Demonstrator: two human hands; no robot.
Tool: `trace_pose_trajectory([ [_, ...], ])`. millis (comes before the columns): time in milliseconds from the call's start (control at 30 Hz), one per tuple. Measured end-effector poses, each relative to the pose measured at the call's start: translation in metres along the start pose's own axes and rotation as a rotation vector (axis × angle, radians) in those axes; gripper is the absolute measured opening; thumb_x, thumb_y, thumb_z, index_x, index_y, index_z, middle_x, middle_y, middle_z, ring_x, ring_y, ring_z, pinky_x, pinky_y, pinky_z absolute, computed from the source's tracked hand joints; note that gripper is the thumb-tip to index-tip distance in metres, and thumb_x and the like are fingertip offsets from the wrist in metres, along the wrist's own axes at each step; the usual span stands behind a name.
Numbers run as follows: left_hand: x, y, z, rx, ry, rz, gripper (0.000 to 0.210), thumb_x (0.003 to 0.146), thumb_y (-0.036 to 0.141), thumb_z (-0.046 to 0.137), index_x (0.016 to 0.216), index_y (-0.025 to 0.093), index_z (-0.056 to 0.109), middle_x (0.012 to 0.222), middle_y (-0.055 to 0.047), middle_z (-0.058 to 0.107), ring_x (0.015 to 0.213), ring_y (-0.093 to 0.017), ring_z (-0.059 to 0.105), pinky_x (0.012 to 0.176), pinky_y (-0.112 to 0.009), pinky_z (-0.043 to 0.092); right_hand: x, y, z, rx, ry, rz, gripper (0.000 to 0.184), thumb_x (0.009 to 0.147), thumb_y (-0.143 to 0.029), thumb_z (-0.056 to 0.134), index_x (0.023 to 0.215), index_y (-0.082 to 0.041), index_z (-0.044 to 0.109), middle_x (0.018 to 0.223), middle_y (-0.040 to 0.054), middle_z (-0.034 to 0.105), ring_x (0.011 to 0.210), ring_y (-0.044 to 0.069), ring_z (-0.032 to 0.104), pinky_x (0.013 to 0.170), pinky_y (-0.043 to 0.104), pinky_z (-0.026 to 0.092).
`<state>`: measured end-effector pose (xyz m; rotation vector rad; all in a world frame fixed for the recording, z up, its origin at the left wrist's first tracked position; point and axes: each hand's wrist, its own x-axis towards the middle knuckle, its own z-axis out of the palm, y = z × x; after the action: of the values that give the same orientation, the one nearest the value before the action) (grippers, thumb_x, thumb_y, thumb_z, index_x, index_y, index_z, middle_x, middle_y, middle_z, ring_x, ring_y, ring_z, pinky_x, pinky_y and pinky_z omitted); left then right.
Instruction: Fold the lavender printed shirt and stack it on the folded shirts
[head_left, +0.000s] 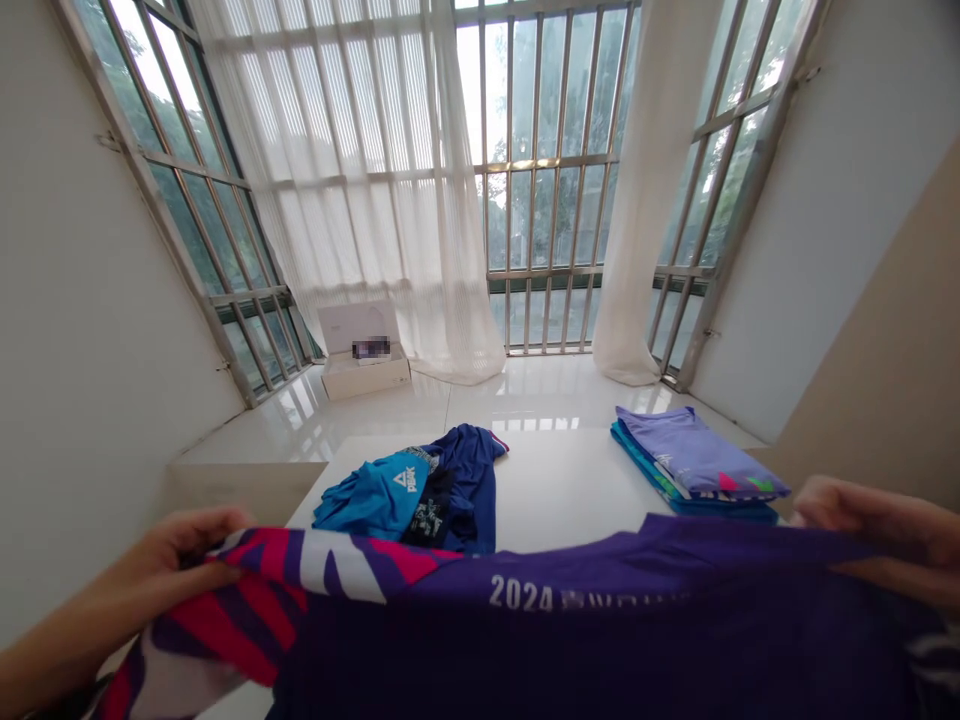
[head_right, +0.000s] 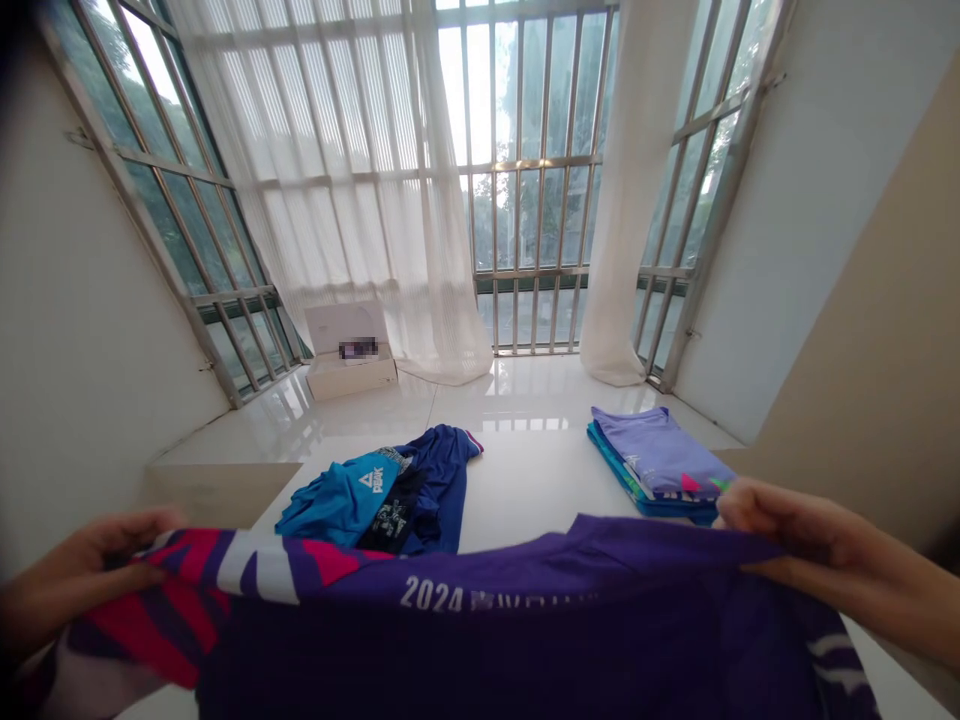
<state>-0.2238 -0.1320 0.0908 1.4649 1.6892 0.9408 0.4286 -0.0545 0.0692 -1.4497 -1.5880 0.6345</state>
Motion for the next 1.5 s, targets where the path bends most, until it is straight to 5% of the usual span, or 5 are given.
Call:
trace_pose_trajectory([
  [67,0.035,0.022,-0.001,0.099,0.124,0.101,0.035,0.073,0.053,0.064,0.088,0.021,0.062,0.077,0.002,0.071,0.072,-0.022,0.069,0.065,-0.029,0.056,0.030,-0.020,0.010,0.042,-0.203,-0.016,0.046,0.057,-0.069,0.075,0.074,-0.028,0.064,0.067,0.0072,0.066,0.058,0.022,0.063,0.051,0.032,0.052],
  [267,0.157,0.054,0.069,0.853,0.389,0.315,0.030,0.089,0.025,0.048,0.114,0.012,0.060,0.105,-0.013,0.069,0.100,-0.029,0.064,0.091,-0.043,0.050,0.112,-0.040,0.101,-0.616,0.230,-0.316,0.032,0.093,-0.026,0.043,0.117,-0.015,0.060,0.113,0.0168,0.067,0.101,0.028,0.064,0.088,0.041,0.048],
  [567,0.147,-0.010,0.223,1.067,0.083,0.320,0.063,0.094,0.056,0.042,0.142,0.017,0.049,0.148,-0.017,0.046,0.140,-0.039,0.033,0.114,-0.058,0.024,0.046,0.029,0.239,-0.812,-0.386,-0.139,0.070,0.090,-0.058,0.048,0.147,-0.018,0.044,0.154,0.0164,0.039,0.142,0.039,0.033,0.112,0.050,0.032],
  [1200,0.084,-0.079,0.188,1.083,0.424,0.263,0.064,0.090,0.049,0.048,0.145,0.016,0.046,0.155,-0.017,0.037,0.142,-0.037,0.030,0.112,-0.061,0.023,0.028,0.070,0.264,-0.865,-0.327,-0.073,0.081,0.089,-0.073,0.028,0.154,-0.023,0.029,0.162,0.0102,0.025,0.148,0.037,0.017,0.119,0.052,0.014],
  [1500,0.091,-0.091,0.168,1.014,0.302,0.231,0.069,0.087,0.049,0.050,0.147,0.017,0.042,0.158,-0.016,0.030,0.146,-0.036,0.024,0.114,-0.059,0.021,0.016,0.051,0.282,-0.880,-0.298,-0.032,0.084,0.089,-0.073,0.027,0.154,-0.020,0.028,0.161,0.0127,0.026,0.147,0.040,0.017,0.118,0.054,0.014],
])
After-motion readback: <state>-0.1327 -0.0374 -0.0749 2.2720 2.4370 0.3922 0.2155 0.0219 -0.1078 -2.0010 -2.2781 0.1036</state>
